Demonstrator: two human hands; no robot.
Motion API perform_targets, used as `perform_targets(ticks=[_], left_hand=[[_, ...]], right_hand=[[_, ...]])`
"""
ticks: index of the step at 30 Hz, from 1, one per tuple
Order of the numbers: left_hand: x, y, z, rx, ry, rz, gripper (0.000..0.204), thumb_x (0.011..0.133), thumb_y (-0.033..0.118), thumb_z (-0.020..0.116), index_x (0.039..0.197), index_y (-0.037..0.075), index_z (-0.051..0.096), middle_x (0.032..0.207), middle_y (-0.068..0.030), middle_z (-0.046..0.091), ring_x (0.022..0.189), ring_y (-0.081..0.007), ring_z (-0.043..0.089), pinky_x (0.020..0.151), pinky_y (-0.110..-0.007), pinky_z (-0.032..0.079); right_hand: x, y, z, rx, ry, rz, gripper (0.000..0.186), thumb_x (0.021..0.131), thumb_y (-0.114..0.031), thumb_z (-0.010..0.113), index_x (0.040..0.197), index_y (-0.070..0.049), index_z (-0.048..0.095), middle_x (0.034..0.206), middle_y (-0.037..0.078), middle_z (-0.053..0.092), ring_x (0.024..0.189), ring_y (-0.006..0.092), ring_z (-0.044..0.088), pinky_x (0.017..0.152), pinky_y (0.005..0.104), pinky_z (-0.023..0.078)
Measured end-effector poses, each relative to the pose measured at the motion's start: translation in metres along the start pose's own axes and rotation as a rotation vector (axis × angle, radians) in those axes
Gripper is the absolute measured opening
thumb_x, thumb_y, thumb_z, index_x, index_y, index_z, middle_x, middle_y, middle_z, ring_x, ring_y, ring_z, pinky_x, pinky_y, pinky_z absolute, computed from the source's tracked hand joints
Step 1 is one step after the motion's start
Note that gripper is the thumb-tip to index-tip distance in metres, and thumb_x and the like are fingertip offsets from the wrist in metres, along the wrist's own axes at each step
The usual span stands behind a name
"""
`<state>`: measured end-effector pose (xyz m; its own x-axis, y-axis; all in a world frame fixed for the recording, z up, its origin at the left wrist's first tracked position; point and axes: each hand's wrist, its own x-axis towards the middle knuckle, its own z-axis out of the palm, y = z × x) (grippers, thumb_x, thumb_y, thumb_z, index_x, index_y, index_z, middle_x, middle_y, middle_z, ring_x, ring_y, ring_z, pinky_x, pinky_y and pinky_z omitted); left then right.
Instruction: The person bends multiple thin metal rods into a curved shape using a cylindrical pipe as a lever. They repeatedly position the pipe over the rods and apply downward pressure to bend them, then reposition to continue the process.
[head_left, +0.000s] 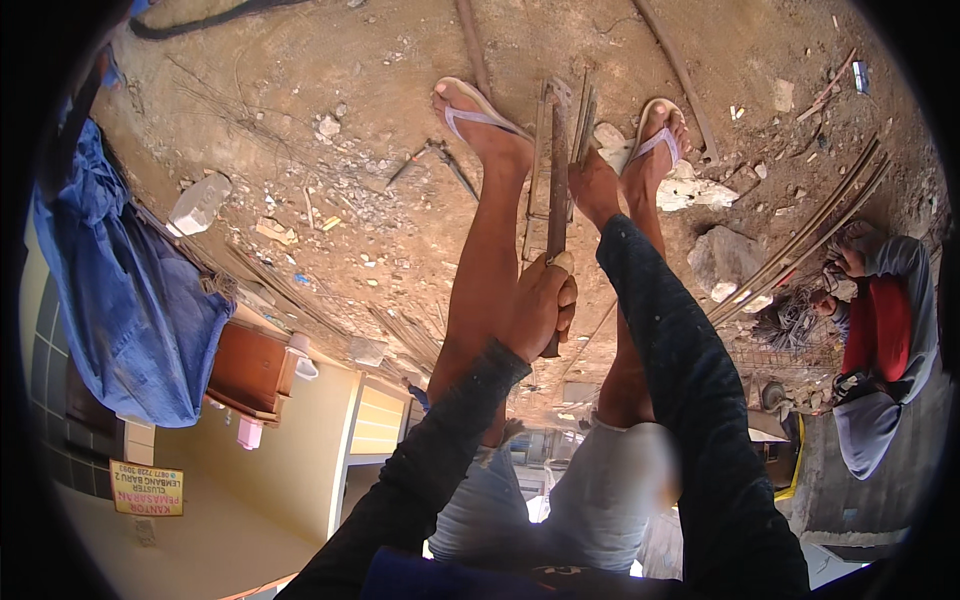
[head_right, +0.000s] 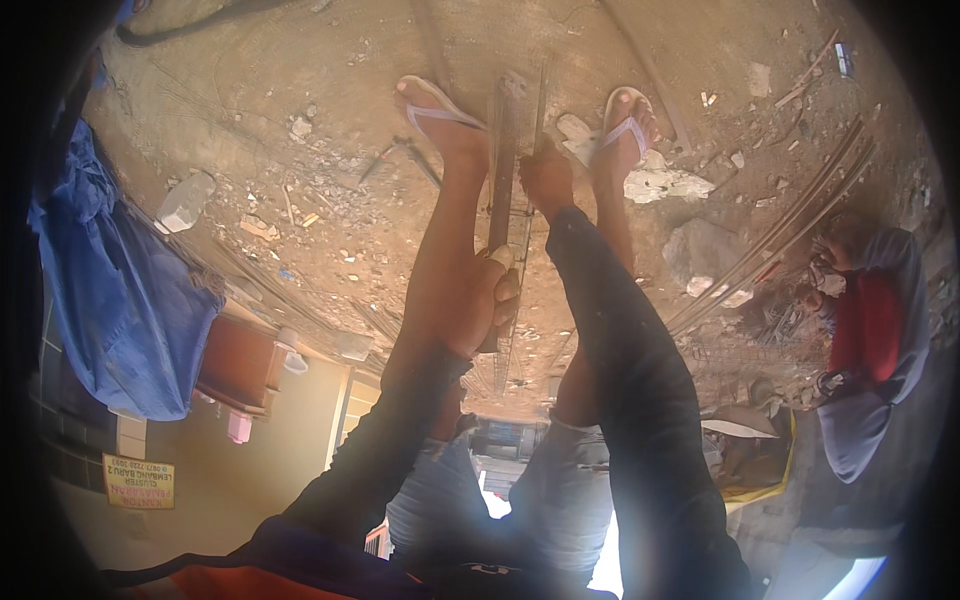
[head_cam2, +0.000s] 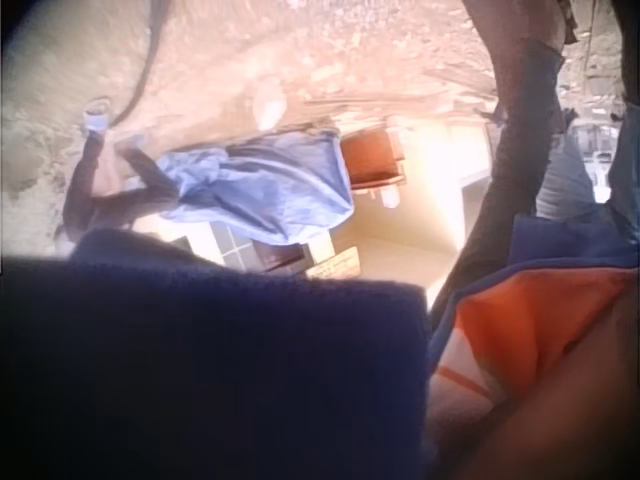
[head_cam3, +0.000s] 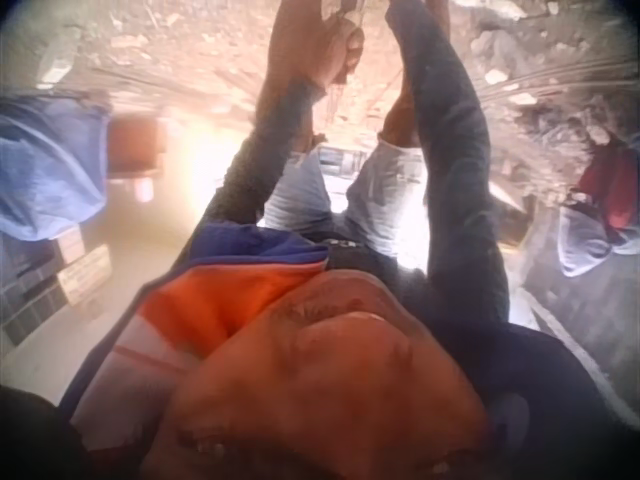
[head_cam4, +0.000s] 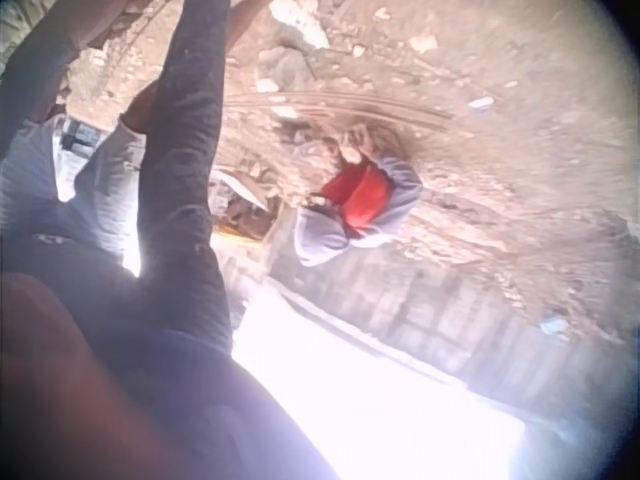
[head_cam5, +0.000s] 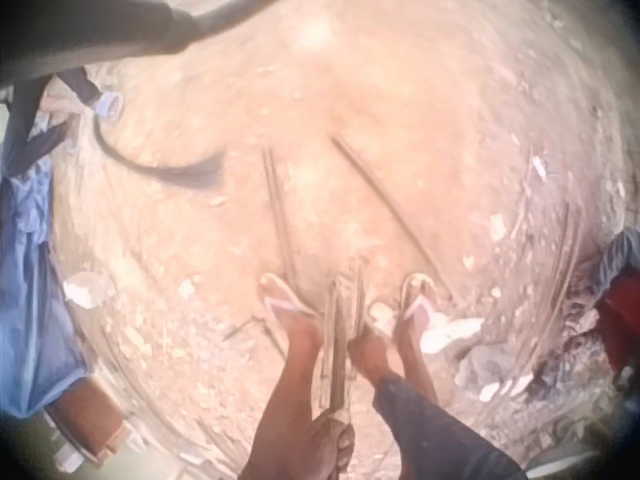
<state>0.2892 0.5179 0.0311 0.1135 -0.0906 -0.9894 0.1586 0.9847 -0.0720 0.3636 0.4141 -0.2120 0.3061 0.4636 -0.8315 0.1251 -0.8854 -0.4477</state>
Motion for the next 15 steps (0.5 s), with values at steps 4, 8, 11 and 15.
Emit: perform_targets(ticks=[4,8,11,15], left_hand=[[0.013,0.014,-0.003,-0.172,-0.01,-0.135,0.025,0.102,0.014,0.042,0.124,0.021,0.032,0.073,0.004,0.043,0.05,-0.0057,0.04,0.042,-0.024,0.035],[0.022,0.012,-0.004,-0.162,-0.109,-0.113,0.016,0.104,0.029,0.044,0.095,0.016,0.048,0.065,0.0085,0.04,0.047,-0.0064,0.037,0.042,-0.027,0.035],[0.016,0.018,0.009,-0.148,-0.041,-0.108,0.016,0.103,0.029,0.044,0.094,0.016,0.047,0.065,0.0088,0.038,0.047,-0.006,0.036,0.043,-0.027,0.034],[-0.007,0.053,0.039,-0.102,0.066,-0.082,0.019,0.101,0.026,0.046,0.114,0.018,0.035,0.069,0.002,0.041,0.054,-0.0091,0.041,0.049,-0.028,0.038]], right_hand=[[0.0,-0.003,-0.003,-0.015,0.037,-0.104,0.029,0.088,-0.02,0.06,0.107,0.002,0.057,0.08,0.026,0.069,0.084,0.0449,0.068,0.077,0.0512,0.052],[0.004,0.002,0.002,-0.047,0.058,-0.102,0.03,0.088,-0.022,0.061,0.107,0.001,0.057,0.084,0.028,0.069,0.087,0.0469,0.067,0.078,0.053,0.052],[0.005,0.006,0.001,-0.12,0.025,-0.091,0.03,0.089,-0.023,0.061,0.108,0.001,0.057,0.089,0.028,0.069,0.088,0.0474,0.066,0.078,0.0537,0.052],[0.002,0.003,-0.007,-0.244,-0.045,-0.225,0.031,0.092,-0.018,0.056,0.116,0.003,0.056,0.095,0.029,0.067,0.092,0.0481,0.065,0.08,0.0523,0.052]])
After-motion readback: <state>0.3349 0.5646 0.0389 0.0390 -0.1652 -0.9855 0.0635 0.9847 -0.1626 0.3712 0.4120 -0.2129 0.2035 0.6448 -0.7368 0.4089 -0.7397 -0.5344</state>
